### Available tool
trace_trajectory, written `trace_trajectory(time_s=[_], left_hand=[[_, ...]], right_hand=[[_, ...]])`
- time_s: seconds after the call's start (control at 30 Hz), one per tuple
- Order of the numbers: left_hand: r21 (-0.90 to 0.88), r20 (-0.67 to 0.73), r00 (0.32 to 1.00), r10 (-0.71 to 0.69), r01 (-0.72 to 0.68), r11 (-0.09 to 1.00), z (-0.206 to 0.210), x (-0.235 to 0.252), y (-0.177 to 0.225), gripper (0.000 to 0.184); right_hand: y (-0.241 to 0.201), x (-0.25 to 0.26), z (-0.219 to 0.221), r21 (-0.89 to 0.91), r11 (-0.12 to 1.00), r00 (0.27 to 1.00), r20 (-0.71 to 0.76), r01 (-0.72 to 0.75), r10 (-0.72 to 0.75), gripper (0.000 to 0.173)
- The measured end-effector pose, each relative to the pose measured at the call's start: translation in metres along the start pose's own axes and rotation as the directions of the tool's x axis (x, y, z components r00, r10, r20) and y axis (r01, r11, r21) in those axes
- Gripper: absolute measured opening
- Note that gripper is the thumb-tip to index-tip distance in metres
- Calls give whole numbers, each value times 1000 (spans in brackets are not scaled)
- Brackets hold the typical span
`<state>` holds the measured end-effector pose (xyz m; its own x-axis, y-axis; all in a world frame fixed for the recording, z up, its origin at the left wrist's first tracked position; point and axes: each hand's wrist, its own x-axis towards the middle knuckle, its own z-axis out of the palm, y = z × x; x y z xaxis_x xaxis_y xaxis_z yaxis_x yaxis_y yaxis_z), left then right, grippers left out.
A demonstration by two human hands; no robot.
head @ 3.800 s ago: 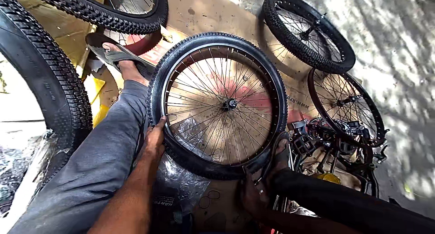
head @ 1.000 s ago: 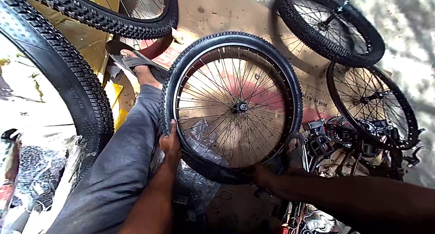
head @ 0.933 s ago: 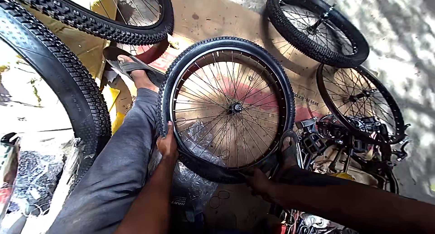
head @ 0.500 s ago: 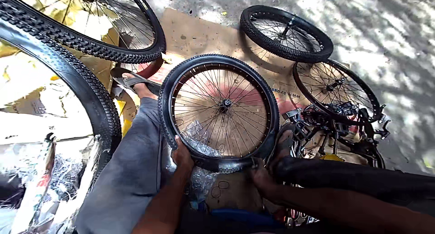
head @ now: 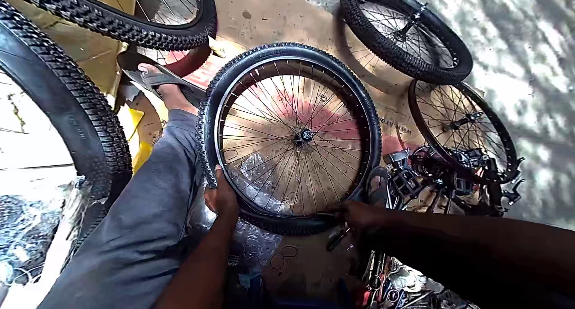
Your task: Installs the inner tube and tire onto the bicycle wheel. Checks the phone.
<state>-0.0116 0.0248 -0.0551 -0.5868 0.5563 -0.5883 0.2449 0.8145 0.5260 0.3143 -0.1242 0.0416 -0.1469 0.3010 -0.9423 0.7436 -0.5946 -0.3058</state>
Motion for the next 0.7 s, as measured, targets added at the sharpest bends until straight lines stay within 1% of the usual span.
trace_trajectory(time_s=[0.03, 0.1, 0.17, 0.23, 0.27, 0.3, 0.33, 0.4, 0.43, 0.47, 0.53, 0.6, 0.67, 0.7], left_hand=[[-10, 5, 1000, -10, 10, 1000, -1, -1, 1, 91], [1, -17, 1000, -6, 6, 1000, 1, 4, 0, 89], [38, -50, 999, 17, -15, 999, 4, 9, -2, 87], [71, -53, 998, 27, -23, 997, 5, 8, -6, 86], [70, -45, 998, 38, -34, 997, 6, 8, -7, 86], [59, -36, 998, 54, -52, 997, 8, 8, -7, 87], [50, -38, 997, 63, -61, 997, 8, 9, -7, 86], [55, -66, 996, 52, -48, 997, 8, 11, -5, 82], [69, -82, 996, 45, -39, 997, 9, 12, -4, 80], [83, -92, 995, 39, -31, 996, 9, 12, -3, 79], [107, -90, 995, 41, -31, 994, 9, 11, -3, 79], [95, -74, 996, 41, -34, 995, 9, 8, -2, 79], [64, -68, 996, 49, -44, 997, 9, 7, -1, 79], [58, -63, 997, 52, -49, 997, 7, 7, -2, 79]], right_hand=[[-2, 15, -10, -23, 1000, 998, 60, 22, -20, 35], [-27, 37, -37, -133, 990, 977, 214, 36, -6, 29], [-57, 58, -63, -328, 945, 940, 320, -3, 115, 28], [-79, 79, -69, -535, 845, 914, 337, -10, 224, 20], [-89, 85, -68, -604, 797, 909, 329, -7, 257, 19], [-98, 87, -68, -646, 763, 903, 343, 25, 261, 21], [-102, 92, -65, -642, 763, 890, 387, 74, 240, 23], [-100, 92, -58, -575, 805, 876, 452, 144, 167, 24], [-92, 88, -51, -522, 839, 883, 453, 152, 122, 26], [-81, 82, -42, -450, 884, 900, 427, 129, 86, 28], [-67, 63, -18, -304, 952, 951, 284, -33, 124, 33], [-62, 50, 3, -184, 967, 969, 141, -174, 201, 29], [-59, 41, 21, -44, 972, 972, 49, -229, 231, 33], [-57, 37, 30, 28, 972, 972, 4, -235, 235, 35]])
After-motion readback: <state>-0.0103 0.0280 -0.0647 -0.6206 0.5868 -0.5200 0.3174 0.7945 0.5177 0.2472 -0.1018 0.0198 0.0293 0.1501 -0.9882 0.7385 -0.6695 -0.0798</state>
